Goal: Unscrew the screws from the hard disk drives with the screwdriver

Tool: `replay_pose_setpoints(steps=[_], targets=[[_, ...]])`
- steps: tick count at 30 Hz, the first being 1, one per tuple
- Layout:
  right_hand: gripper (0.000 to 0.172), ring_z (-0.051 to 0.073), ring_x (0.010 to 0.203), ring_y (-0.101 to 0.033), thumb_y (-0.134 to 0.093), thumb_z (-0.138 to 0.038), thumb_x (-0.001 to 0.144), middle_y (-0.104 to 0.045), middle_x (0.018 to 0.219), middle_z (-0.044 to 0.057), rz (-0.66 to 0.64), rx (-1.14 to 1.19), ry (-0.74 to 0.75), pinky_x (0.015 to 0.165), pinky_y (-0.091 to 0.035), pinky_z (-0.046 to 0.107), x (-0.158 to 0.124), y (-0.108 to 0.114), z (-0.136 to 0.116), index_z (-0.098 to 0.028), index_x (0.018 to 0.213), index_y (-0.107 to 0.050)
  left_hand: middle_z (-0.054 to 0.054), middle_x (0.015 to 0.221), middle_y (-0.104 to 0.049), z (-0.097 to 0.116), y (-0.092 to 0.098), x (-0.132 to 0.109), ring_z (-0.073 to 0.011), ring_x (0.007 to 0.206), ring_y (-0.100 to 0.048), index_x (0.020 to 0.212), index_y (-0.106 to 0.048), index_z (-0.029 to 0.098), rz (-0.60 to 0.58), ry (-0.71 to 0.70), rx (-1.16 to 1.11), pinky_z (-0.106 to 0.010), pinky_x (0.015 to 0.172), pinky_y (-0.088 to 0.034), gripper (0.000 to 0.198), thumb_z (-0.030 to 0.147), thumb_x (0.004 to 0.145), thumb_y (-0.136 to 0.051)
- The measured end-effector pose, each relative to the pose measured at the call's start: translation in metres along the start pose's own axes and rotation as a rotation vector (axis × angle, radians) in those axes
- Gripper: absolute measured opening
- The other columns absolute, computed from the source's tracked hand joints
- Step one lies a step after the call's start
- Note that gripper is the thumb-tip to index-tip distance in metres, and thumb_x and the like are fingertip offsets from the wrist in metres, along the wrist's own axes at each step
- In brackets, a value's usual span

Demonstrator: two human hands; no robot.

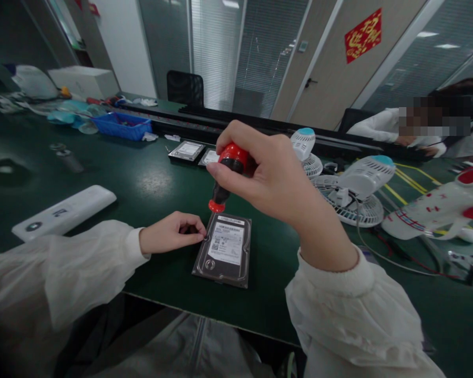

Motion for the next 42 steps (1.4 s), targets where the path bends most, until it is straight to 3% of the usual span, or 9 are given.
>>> replay_pose_setpoints(steps=[42], targets=[[0.016,0.010,0.061,-0.050,-0.067,-0.036,0.090,-0.061,0.076,-0.001,-0.023,-0.036,0.015,0.059,-0.043,0.027,0.0015,-0.0009,-0.0057,-0.022,0.096,-0.061,-0.002,0.081,-0.071,-0.0095,-0.0022,0.0027,-0.0128,0.073,-0.063,0.085,-0.071,0.013,0.024,0.023,-0.085,-0.025,0.071,-0.050,0.009,0.021,0.087,-0.067]])
Point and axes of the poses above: each hand's wrist, its own x-axis towards the middle knuckle, its own y-axis out of the back of the hand, z = x × y, the point moved 8 cm from there along x, towards the middle knuckle
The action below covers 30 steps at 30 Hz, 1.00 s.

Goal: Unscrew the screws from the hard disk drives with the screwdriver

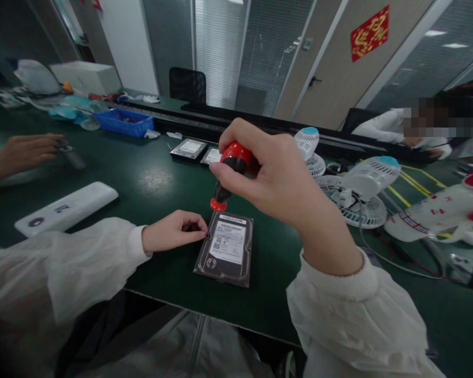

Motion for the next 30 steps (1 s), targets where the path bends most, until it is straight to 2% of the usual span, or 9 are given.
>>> replay_pose_setpoints(steps=[5,8,12,15,20,23,26,30], targets=[[0.015,0.010,0.062,-0.051,-0.062,-0.029,0.089,-0.063,0.080,0.000,-0.050,0.026,0.028,0.059,-0.042,0.027,0.000,-0.001,-0.008,-0.021,0.102,-0.061,-0.002,0.082,-0.072,-0.002,0.000,0.000,-0.0132,0.074,-0.064,0.086,-0.071,0.014,-0.003,-0.011,-0.001,-0.026,0.072,-0.049,0.010,0.022,0.087,-0.066],[0.019,0.011,0.064,-0.054,-0.058,-0.031,0.091,-0.065,0.084,0.001,-0.054,0.006,0.069,0.062,-0.044,0.028,0.000,-0.003,-0.013,-0.020,0.105,-0.062,-0.002,0.082,-0.072,0.000,0.000,0.000,-0.0134,0.075,-0.064,0.085,-0.071,0.014,-0.004,-0.013,0.002,-0.026,0.072,-0.050,0.010,0.022,0.087,-0.066],[0.031,0.012,0.063,-0.053,-0.064,-0.045,0.091,-0.066,0.085,0.002,-0.006,-0.091,0.038,0.064,-0.045,0.030,0.000,-0.003,-0.012,-0.020,0.110,-0.060,-0.002,0.081,-0.072,0.002,0.000,0.000,-0.0134,0.074,-0.064,0.085,-0.071,0.014,-0.003,-0.006,0.006,-0.026,0.073,-0.050,0.010,0.022,0.087,-0.065],[0.039,0.013,0.065,-0.053,-0.066,-0.043,0.089,-0.065,0.090,0.003,0.001,-0.060,0.003,0.063,-0.045,0.030,-0.001,-0.003,-0.008,-0.021,0.119,-0.056,-0.002,0.083,-0.072,0.002,0.000,-0.001,-0.0137,0.076,-0.064,0.086,-0.071,0.014,-0.011,-0.018,0.012,-0.026,0.073,-0.050,0.012,0.025,0.088,-0.066],[0.032,0.014,0.071,-0.053,-0.058,-0.044,0.094,-0.058,0.083,0.001,-0.064,0.067,0.003,0.066,-0.044,0.030,-0.001,-0.010,-0.006,-0.022,0.117,-0.055,-0.002,0.084,-0.072,-0.001,0.000,0.000,-0.0137,0.076,-0.064,0.086,-0.071,0.015,-0.020,-0.007,0.009,-0.026,0.072,-0.050,0.013,0.027,0.088,-0.066],[0.030,0.014,0.072,-0.052,-0.060,-0.048,0.094,-0.058,0.082,0.001,-0.040,0.044,-0.052,0.067,-0.044,0.030,-0.001,-0.009,-0.001,-0.022,0.108,-0.058,-0.002,0.083,-0.072,0.000,0.000,0.000,-0.0135,0.075,-0.064,0.085,-0.071,0.015,-0.009,-0.010,0.008,-0.026,0.073,-0.051,0.011,0.024,0.087,-0.066],[0.025,0.014,0.073,-0.051,-0.060,-0.042,0.094,-0.059,0.085,0.001,-0.036,0.075,-0.047,0.067,-0.043,0.029,0.000,-0.009,-0.001,-0.022,0.109,-0.058,-0.002,0.082,-0.072,0.002,0.000,0.000,-0.0134,0.075,-0.064,0.084,-0.071,0.014,-0.002,-0.007,0.011,-0.026,0.074,-0.051,0.010,0.023,0.086,-0.066],[0.026,0.012,0.070,-0.050,-0.057,-0.036,0.092,-0.061,0.088,0.001,-0.058,0.165,0.014,0.065,-0.041,0.028,0.001,-0.009,-0.006,-0.021,0.113,-0.059,-0.002,0.080,-0.072,0.002,-0.001,-0.001,-0.0136,0.073,-0.064,0.084,-0.071,0.014,-0.002,0.010,0.006,-0.026,0.072,-0.050,0.011,0.024,0.086,-0.066]])
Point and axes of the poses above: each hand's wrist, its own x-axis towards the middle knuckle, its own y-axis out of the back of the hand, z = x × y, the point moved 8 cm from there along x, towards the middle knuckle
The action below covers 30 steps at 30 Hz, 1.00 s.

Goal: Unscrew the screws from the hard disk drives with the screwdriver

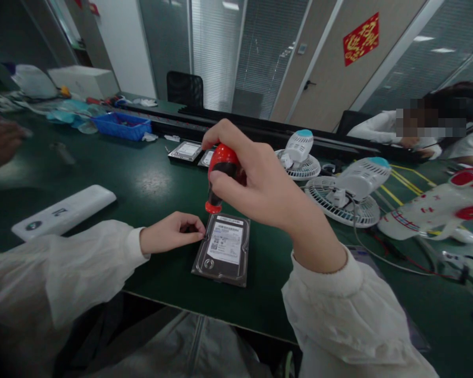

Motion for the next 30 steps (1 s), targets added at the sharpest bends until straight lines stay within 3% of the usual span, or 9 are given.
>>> replay_pose_setpoints(steps=[5,8,13,18,22,30], targets=[[0.021,0.010,0.068,-0.051,-0.065,-0.039,0.090,-0.064,0.085,0.001,0.063,-0.051,-0.041,0.063,-0.040,0.027,0.001,0.007,0.002,-0.019,0.096,-0.064,-0.003,0.081,-0.072,0.000,0.001,0.000,-0.0137,0.074,-0.064,0.085,-0.070,0.014,0.000,-0.001,0.003,-0.026,0.072,-0.050,0.012,0.025,0.086,-0.066],[0.018,0.009,0.064,-0.048,-0.064,-0.031,0.088,-0.062,0.082,0.000,0.040,-0.040,-0.053,0.060,-0.038,0.026,0.000,0.006,0.003,-0.019,0.102,-0.064,-0.003,0.080,-0.071,-0.001,0.002,0.001,-0.0135,0.073,-0.063,0.085,-0.070,0.014,0.002,-0.009,0.007,-0.026,0.070,-0.050,0.013,0.026,0.086,-0.065],[0.030,0.010,0.062,-0.043,-0.055,-0.022,0.085,-0.056,0.079,-0.001,-0.002,-0.003,-0.018,0.058,-0.035,0.027,-0.001,0.004,0.002,-0.018,0.114,-0.061,0.000,0.075,-0.067,0.004,0.005,-0.001,-0.0123,0.068,-0.059,0.082,-0.069,0.015,0.015,-0.053,0.127,-0.025,0.068,-0.048,0.011,0.024,0.085,-0.064],[0.022,0.010,0.063,-0.044,-0.055,-0.030,0.092,-0.055,0.078,-0.002,-0.007,-0.063,0.002,0.062,-0.037,0.028,0.000,0.003,0.000,-0.019,0.111,-0.060,0.000,0.072,-0.066,0.012,0.003,-0.003,-0.0126,0.067,-0.058,0.077,-0.068,0.016,-0.011,-0.100,0.246,-0.025,0.069,-0.047,0.013,0.025,0.086,-0.064],[0.026,0.009,0.060,-0.043,-0.064,-0.042,0.092,-0.053,0.072,-0.004,0.002,-0.152,-0.026,0.059,-0.034,0.027,0.000,0.002,0.002,-0.020,0.107,-0.060,0.001,0.072,-0.067,0.015,0.002,-0.004,-0.0123,0.066,-0.057,0.078,-0.067,0.016,-0.012,-0.124,0.267,-0.025,0.070,-0.047,0.013,0.024,0.087,-0.063],[0.030,0.011,0.066,-0.049,-0.060,-0.032,0.091,-0.061,0.087,0.000,-0.066,-0.082,0.018,0.064,-0.041,0.028,-0.002,0.001,-0.003,-0.022,0.119,-0.057,0.000,0.074,-0.066,0.012,0.001,-0.003,-0.0125,0.068,-0.058,0.078,-0.066,0.017,-0.020,-0.119,0.289,-0.024,0.067,-0.044,0.014,0.024,0.088,-0.062]])
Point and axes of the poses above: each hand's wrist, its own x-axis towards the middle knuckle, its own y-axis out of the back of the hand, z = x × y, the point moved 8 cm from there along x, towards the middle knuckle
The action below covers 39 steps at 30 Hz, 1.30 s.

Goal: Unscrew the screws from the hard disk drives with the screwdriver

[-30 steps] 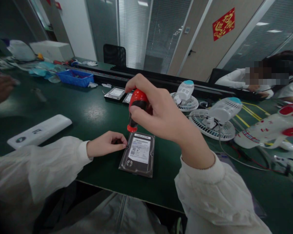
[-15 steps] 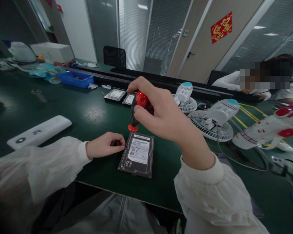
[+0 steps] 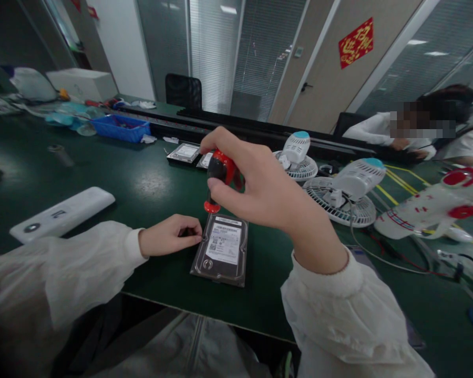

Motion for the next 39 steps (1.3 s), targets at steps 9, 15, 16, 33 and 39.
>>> replay_pose_setpoints(steps=[9,15,16,33,39], targets=[[0.029,0.011,0.064,-0.049,-0.058,-0.035,0.093,-0.064,0.085,0.001,0.039,-0.047,-0.012,0.062,-0.039,0.027,0.0021,0.0032,-0.0010,-0.019,0.117,-0.062,0.000,0.075,-0.068,-0.0013,-0.0016,0.0001,-0.0137,0.070,-0.059,0.079,-0.066,0.017,-0.002,0.004,0.014,-0.025,0.068,-0.045,0.014,0.025,0.089,-0.061],[0.033,0.011,0.069,-0.052,-0.056,-0.033,0.094,-0.066,0.096,0.003,0.025,-0.009,0.025,0.066,-0.043,0.028,0.0019,0.0005,-0.0035,-0.018,0.124,-0.059,0.000,0.077,-0.068,-0.0004,-0.0018,0.0007,-0.0141,0.071,-0.060,0.080,-0.066,0.017,-0.009,0.009,0.024,-0.025,0.069,-0.045,0.014,0.025,0.090,-0.061],[0.033,0.010,0.067,-0.051,-0.057,-0.033,0.094,-0.065,0.092,0.002,0.025,-0.021,0.011,0.066,-0.042,0.028,0.0018,0.0002,-0.0023,-0.019,0.123,-0.059,0.000,0.077,-0.068,-0.0005,-0.0020,0.0007,-0.0142,0.072,-0.060,0.080,-0.066,0.017,-0.011,0.011,0.025,-0.025,0.069,-0.045,0.014,0.026,0.090,-0.061],[0.036,0.009,0.065,-0.048,-0.060,-0.033,0.092,-0.060,0.086,0.000,0.011,-0.065,0.019,0.065,-0.038,0.028,0.0010,-0.0007,-0.0015,-0.013,0.123,-0.058,0.001,0.075,-0.064,-0.0009,-0.0022,0.0001,-0.0136,0.070,-0.057,0.079,-0.065,0.016,-0.019,0.031,0.031,-0.025,0.068,-0.042,0.014,0.024,0.090,-0.060],[0.031,0.008,0.061,-0.044,-0.063,-0.036,0.091,-0.056,0.079,-0.003,0.014,-0.083,-0.008,0.059,-0.034,0.026,-0.0006,0.0009,0.0031,-0.018,0.114,-0.056,0.001,0.075,-0.064,-0.0014,-0.0025,0.0001,-0.0135,0.070,-0.057,0.079,-0.064,0.017,-0.021,0.017,0.015,-0.025,0.069,-0.042,0.014,0.024,0.090,-0.060]])
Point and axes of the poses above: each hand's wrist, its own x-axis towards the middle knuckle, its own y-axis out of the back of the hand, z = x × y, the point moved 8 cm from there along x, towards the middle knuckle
